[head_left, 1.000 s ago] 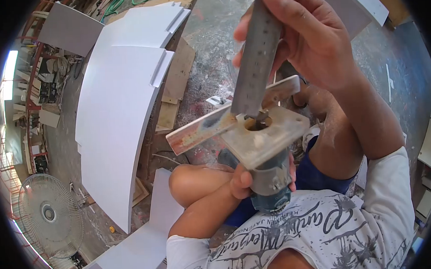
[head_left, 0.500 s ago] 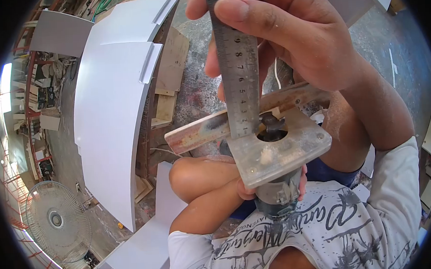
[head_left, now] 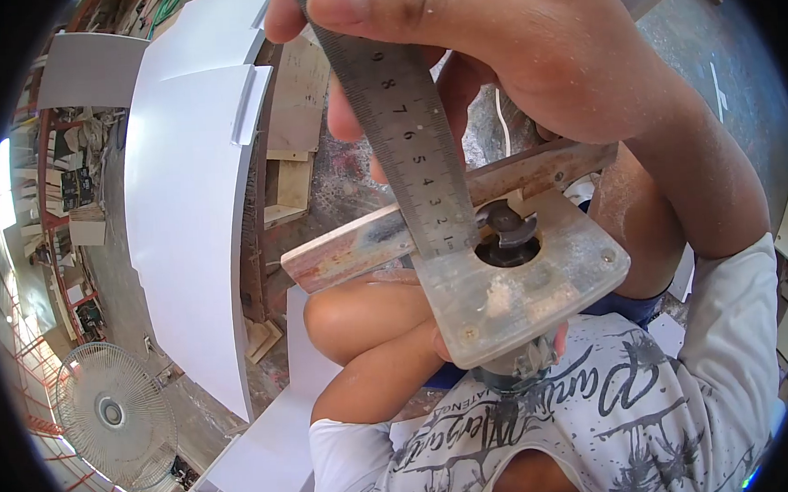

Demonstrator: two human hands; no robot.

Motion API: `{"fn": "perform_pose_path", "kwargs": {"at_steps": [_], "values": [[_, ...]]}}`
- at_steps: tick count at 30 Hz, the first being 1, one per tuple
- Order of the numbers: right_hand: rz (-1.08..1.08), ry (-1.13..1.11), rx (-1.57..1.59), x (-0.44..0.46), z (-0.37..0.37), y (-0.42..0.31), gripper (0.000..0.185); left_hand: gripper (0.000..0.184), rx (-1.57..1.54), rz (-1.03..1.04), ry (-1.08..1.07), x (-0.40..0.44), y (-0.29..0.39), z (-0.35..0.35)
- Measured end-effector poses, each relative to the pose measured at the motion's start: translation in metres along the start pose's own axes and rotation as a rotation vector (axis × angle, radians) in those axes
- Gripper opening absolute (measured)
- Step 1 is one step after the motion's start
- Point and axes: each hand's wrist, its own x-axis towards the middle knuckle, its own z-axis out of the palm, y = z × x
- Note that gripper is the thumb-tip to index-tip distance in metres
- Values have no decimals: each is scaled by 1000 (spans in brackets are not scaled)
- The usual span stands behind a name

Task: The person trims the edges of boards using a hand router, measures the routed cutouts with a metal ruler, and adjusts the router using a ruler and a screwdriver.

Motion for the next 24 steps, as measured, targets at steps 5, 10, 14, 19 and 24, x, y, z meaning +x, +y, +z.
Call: {"fn": "perform_pose_path", "kwargs": {"at_steps": [5, 10, 14, 19, 24], "values": [[6, -2, 0, 1, -1, 2, 34, 77, 26, 71, 4, 0, -1, 1], [9, -1, -5, 2, 0, 2, 33, 70, 70, 82, -8, -1, -3, -2], [13, -1, -9, 4, -2, 3, 33, 63, 79, 81, -60, 2, 1, -5], [18, 5, -10, 2, -2, 2, 33, 64, 86, 93, -60, 1, -2, -7], [21, 5, -4, 1, -1, 1, 33, 65, 102, 103, -99, 3, -2, -11]]}}
